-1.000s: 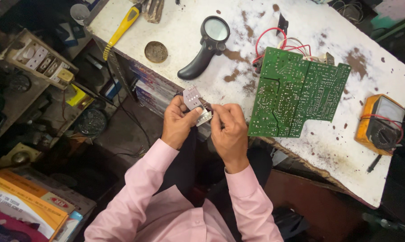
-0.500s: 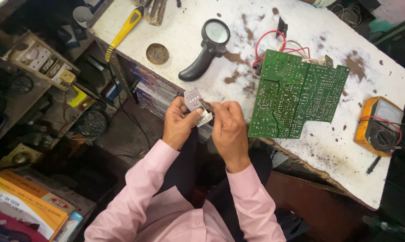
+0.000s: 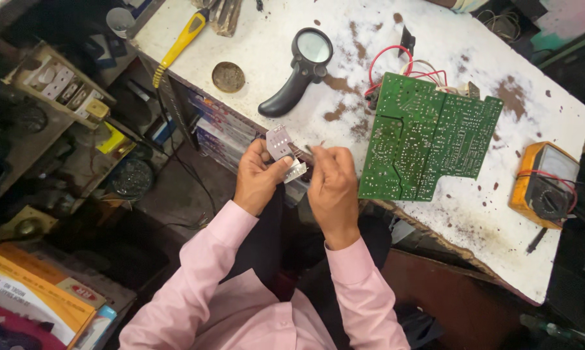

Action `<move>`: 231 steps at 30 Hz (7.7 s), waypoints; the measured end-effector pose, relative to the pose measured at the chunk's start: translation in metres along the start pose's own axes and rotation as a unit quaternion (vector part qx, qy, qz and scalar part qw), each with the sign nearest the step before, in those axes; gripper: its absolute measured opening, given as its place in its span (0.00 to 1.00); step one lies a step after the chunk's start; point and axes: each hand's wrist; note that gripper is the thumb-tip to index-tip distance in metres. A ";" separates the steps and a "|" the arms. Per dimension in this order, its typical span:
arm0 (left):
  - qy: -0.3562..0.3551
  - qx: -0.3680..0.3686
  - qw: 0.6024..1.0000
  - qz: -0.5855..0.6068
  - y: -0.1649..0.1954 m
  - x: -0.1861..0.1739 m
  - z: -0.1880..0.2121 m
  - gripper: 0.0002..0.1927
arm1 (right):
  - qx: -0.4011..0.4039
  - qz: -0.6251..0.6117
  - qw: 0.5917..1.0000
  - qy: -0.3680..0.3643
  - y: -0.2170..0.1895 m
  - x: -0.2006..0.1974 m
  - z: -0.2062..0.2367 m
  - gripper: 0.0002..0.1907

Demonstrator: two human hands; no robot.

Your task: The person uses a soldering iron on a green circuit board, then handles a small white plastic component with a red-handled tool. They place the component on the board and adjust a multimeter dial.

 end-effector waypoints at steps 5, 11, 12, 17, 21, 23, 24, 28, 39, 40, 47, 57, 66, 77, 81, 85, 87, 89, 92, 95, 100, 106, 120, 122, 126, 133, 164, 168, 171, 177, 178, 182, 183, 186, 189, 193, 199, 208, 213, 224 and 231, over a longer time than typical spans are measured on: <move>0.006 -0.006 1.000 -0.005 0.000 0.000 -0.001 0.13 | 0.028 -0.022 0.999 -0.021 0.002 0.001 0.004 0.09; 0.004 0.004 1.000 -0.014 -0.001 0.000 0.000 0.12 | 0.022 -0.019 1.000 -0.001 0.004 0.003 0.009 0.10; 0.002 0.005 1.000 -0.018 -0.001 0.000 0.000 0.12 | 0.029 -0.031 0.999 -0.009 0.005 0.003 0.009 0.10; 0.004 0.001 1.000 -0.012 0.001 0.002 -0.001 0.12 | 0.004 -0.011 1.000 0.012 0.008 0.002 0.009 0.11; 0.006 -0.002 1.000 0.003 0.001 0.002 -0.001 0.11 | 0.016 -0.030 0.999 -0.007 0.006 0.004 0.012 0.10; 0.008 0.000 1.000 -0.012 0.002 0.004 -0.001 0.11 | 0.042 -0.014 0.999 0.022 0.005 0.004 0.013 0.11; 0.011 0.002 1.000 -0.020 0.003 0.005 -0.001 0.11 | 0.055 -0.008 0.998 0.035 0.003 0.004 0.012 0.11; 0.010 0.021 0.998 -0.060 0.014 0.014 -0.004 0.15 | -0.017 -0.017 0.999 0.049 -0.008 0.002 0.017 0.09; -0.020 -0.116 0.992 -0.034 0.006 0.010 0.067 0.23 | 0.226 -0.235 0.943 0.062 0.037 0.032 0.096 0.09; -0.031 -0.149 0.988 -0.029 -0.001 0.013 0.076 0.24 | 0.409 -0.325 0.851 0.048 0.044 0.035 0.098 0.10; 0.060 -0.322 0.940 -0.096 -0.026 0.052 0.089 0.17 | 0.633 -0.437 0.639 0.013 0.059 0.017 0.099 0.12; 0.069 -0.286 0.948 -0.124 -0.028 0.063 0.080 0.16 | 0.548 -0.372 0.749 0.020 0.056 0.016 0.091 0.13; 0.019 -0.371 0.921 0.120 -0.022 0.057 0.085 0.15 | 0.565 -0.388 0.728 0.009 0.062 0.020 0.090 0.15; 0.063 -0.331 0.940 0.049 -0.031 0.056 0.082 0.09 | 0.564 -0.393 0.726 -0.001 0.066 0.023 0.092 0.17; 0.092 -0.267 0.958 0.054 -0.032 0.058 0.083 0.11 | 0.565 -0.397 0.723 -0.003 0.067 0.025 0.094 0.18; 0.128 -0.298 0.942 0.082 -0.032 0.056 0.082 0.08 | 0.564 -0.404 0.720 -0.011 0.068 0.027 0.096 0.19; 0.115 -0.310 0.943 0.044 -0.032 0.053 0.082 0.09 | 0.563 -0.409 0.718 -0.014 0.068 0.027 0.097 0.19; 0.119 -0.318 0.936 0.087 -0.033 0.051 0.082 0.13 | 0.563 -0.413 0.715 -0.019 0.069 0.027 0.099 0.20; 0.119 -0.314 0.938 0.087 -0.035 0.050 0.082 0.10 | 0.566 -0.424 0.707 -0.025 0.070 0.027 0.101 0.21; 0.110 -0.297 0.948 0.044 -0.036 0.050 0.082 0.08 | 0.565 -0.431 0.703 -0.031 0.071 0.025 0.102 0.21; 0.101 -0.326 0.940 -0.016 -0.033 0.049 0.083 0.09 | 0.565 -0.439 0.698 -0.031 0.069 0.019 0.105 0.23; 0.118 -0.336 0.934 0.019 -0.032 0.048 0.082 0.10 | 0.571 -0.461 0.679 -0.011 0.070 0.019 0.106 0.19; 0.141 -0.350 0.926 0.005 -0.036 0.044 0.082 0.10 | 0.443 -0.312 0.839 -0.045 0.069 0.016 0.109 0.09; 0.134 -0.360 0.923 -0.018 -0.035 0.045 0.082 0.09 | 0.476 -0.309 0.822 -0.043 0.070 0.016 0.110 0.10; 0.128 -0.372 0.919 -0.030 -0.033 0.046 0.083 0.09 | 0.478 -0.306 0.823 -0.043 0.074 0.018 0.112 0.09; 0.103 -0.358 0.928 -0.025 -0.033 0.047 0.084 0.08 | 0.470 -0.258 0.844 -0.004 0.073 0.022 0.112 0.09; 0.060 -0.158 0.970 -0.176 -0.042 0.046 0.089 0.10 | 0.292 -0.113 0.950 0.009 0.079 0.016 0.120 0.13; 0.081 -0.172 0.960 -0.207 -0.044 0.045 0.090 0.12 | 0.293 -0.121 0.948 0.011 0.077 0.015 0.122 0.12; 0.066 -0.160 0.968 -0.182 -0.045 0.044 0.091 0.11 | 0.284 -0.106 0.953 0.007 0.078 0.016 0.123 0.12; 0.024 -0.131 0.976 -0.171 -0.042 0.045 0.091 0.03 | 0.333 -0.077 0.940 -0.007 0.082 0.018 0.125 0.15; 0.013 -0.133 0.972 -0.191 -0.041 0.045 0.090 0.04 | 0.314 -0.065 0.947 0.003 0.083 0.018 0.126 0.14; -0.022 -0.137 0.961 -0.241 -0.035 0.039 0.090 0.05 | 0.266 -0.041 0.963 -0.024 0.081 0.017 0.133 0.12; -0.027 -0.139 0.960 -0.241 -0.033 0.036 0.091 0.05 | 0.272 -0.058 0.960 -0.025 0.079 0.016 0.135 0.13; -0.008 -0.147 0.962 -0.229 -0.031 0.032 0.093 0.07 | 0.276 -0.100 0.956 -0.020 0.075 0.016 0.141 0.14; -0.019 -0.150 0.963 -0.221 -0.033 0.033 0.093 0.04 | 0.266 -0.112 0.957 -0.020 0.077 0.016 0.141 0.14; -0.004 -0.177 0.961 -0.213 -0.037 0.038 0.091 0.05 | 0.279 -0.096 0.955 -0.014 0.083 0.015 0.140 0.14; 0.019 -0.212 0.958 -0.191 -0.036 0.031 0.090 0.04 | 0.282 -0.111 0.952 -0.040 0.082 0.018 0.142 0.15; 0.008 -0.210 0.965 -0.160 -0.038 0.032 0.091 0.02 | 0.316 -0.104 0.941 -0.068 0.080 0.017 0.137 0.16; 0.020 -0.230 0.961 -0.154 -0.034 0.033 0.090 0.02 | 0.338 -0.122 0.930 -0.070 0.078 0.017 0.137 0.16; 0.019 -0.235 0.961 -0.144 -0.033 0.033 0.089 0.03 | 0.323 -0.110 0.939 -0.036 0.076 0.018 0.133 0.14; 0.022 -0.221 0.966 -0.133 -0.039 0.029 0.088 0.02 | 0.356 -0.102 0.928 -0.036 0.074 0.021 0.131 0.14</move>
Point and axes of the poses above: each hand's wrist, its own z-axis away from the middle knuckle, its own x-axis out of the palm, y = z × x, and after that the axes turned 11 degrees about x, right-handed
